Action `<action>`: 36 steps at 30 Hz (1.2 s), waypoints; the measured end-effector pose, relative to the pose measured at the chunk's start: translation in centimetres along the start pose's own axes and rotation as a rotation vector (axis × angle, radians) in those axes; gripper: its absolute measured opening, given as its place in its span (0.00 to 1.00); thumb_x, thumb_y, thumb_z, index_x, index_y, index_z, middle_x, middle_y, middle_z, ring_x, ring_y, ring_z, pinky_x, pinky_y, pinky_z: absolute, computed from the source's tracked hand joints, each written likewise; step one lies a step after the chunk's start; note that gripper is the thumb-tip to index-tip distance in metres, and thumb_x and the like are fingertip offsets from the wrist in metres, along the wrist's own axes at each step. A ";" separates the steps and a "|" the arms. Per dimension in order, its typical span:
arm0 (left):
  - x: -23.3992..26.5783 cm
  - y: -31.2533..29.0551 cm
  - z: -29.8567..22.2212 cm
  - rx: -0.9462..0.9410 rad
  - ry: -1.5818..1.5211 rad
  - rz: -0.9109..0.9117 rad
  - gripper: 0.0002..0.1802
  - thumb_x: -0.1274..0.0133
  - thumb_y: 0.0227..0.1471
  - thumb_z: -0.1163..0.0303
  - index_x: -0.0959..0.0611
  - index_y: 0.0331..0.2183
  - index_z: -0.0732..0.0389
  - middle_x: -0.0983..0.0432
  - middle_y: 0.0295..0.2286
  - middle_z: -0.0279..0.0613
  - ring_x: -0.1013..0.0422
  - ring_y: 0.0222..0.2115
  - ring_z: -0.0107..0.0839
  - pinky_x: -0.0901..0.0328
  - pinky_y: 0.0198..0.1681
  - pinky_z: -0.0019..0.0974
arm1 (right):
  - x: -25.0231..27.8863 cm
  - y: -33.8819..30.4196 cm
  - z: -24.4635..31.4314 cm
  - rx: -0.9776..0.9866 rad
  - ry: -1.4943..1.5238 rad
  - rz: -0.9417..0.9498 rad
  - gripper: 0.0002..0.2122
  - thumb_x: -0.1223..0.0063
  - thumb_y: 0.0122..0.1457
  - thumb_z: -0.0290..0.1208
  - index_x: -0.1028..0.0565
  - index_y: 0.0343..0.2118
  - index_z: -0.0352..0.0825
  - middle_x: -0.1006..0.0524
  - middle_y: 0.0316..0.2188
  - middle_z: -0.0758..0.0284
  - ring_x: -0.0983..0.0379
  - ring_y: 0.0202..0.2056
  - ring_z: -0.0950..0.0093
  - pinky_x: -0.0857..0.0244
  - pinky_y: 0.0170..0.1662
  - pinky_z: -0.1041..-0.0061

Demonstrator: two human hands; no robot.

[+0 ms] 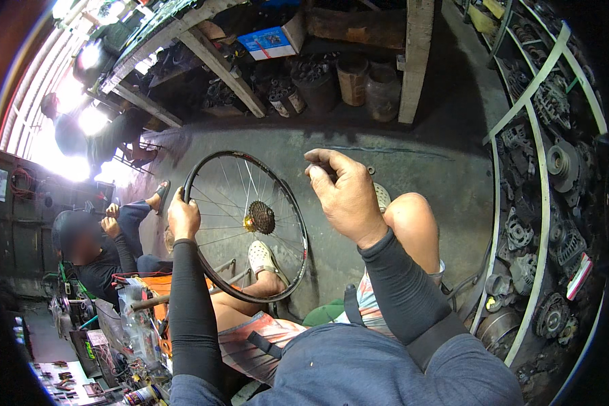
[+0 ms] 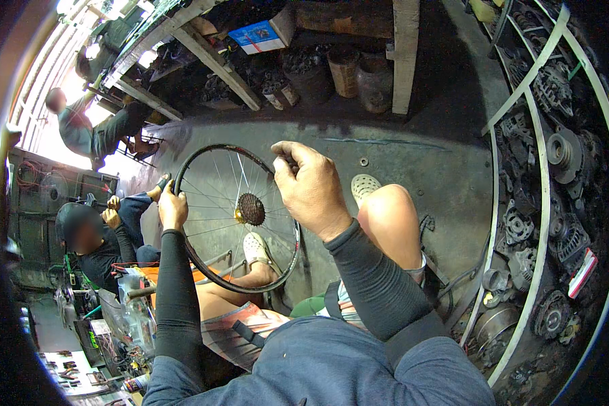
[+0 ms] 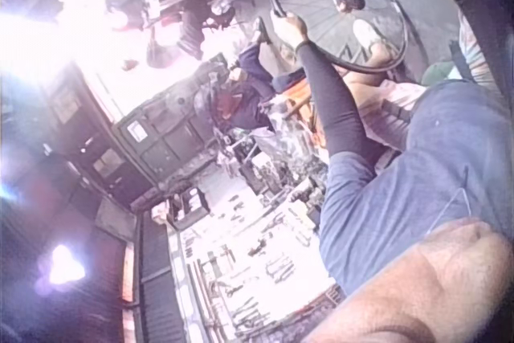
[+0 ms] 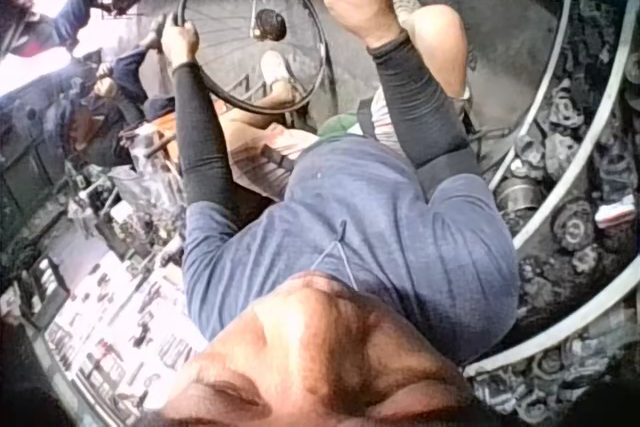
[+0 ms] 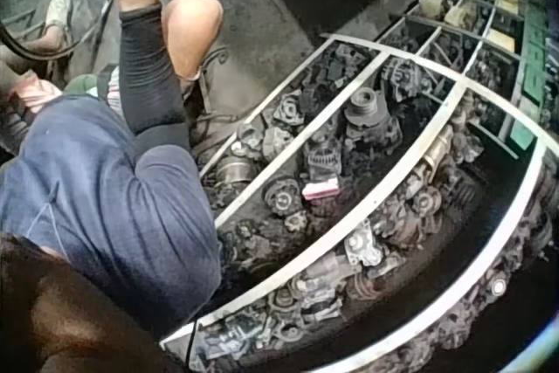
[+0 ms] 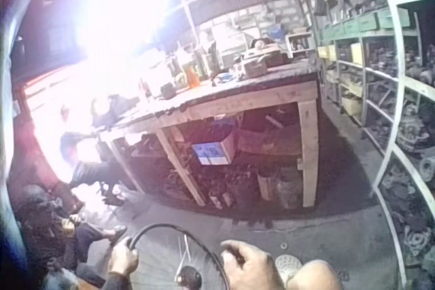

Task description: The person sits on the floor and adjusts the hub and spokes of a bicycle wheel, rotating the wheel to inspect alignment. They then place the wheel aside and handle small hub components on a workbench, using pliers to manipulate parts.

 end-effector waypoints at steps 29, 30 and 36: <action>-3.5 1.2 -3.3 -0.059 -0.459 0.108 0.29 0.37 0.61 0.72 0.19 0.63 0.64 0.13 0.50 0.51 0.17 0.51 0.40 0.27 0.57 0.40 | 0.8 -0.1 0.1 0.019 -0.058 -0.011 0.13 0.42 0.71 0.24 0.17 0.54 0.25 0.12 0.44 0.58 0.15 0.44 0.74 0.22 0.50 0.75; -3.5 1.2 -2.9 -0.058 -0.460 0.111 0.29 0.37 0.61 0.72 0.19 0.63 0.65 0.13 0.50 0.51 0.17 0.50 0.39 0.27 0.57 0.40 | 0.7 -0.1 0.2 0.017 -0.056 -0.008 0.13 0.42 0.71 0.24 0.17 0.54 0.25 0.12 0.44 0.58 0.15 0.44 0.74 0.22 0.50 0.75; -3.3 1.1 -2.8 -0.054 -0.484 0.102 0.29 0.37 0.61 0.72 0.20 0.63 0.67 0.13 0.49 0.50 0.17 0.48 0.37 0.27 0.55 0.39 | 0.4 -0.2 0.2 -0.011 -0.028 0.007 0.14 0.41 0.70 0.25 0.17 0.54 0.25 0.12 0.44 0.57 0.15 0.45 0.73 0.22 0.51 0.74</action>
Point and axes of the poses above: each hand's wrist, its own y-axis towards the middle knuckle, its own x-axis out of the back of the hand, z = x × y, the point moved 7 cm from there along y, towards the middle knuckle
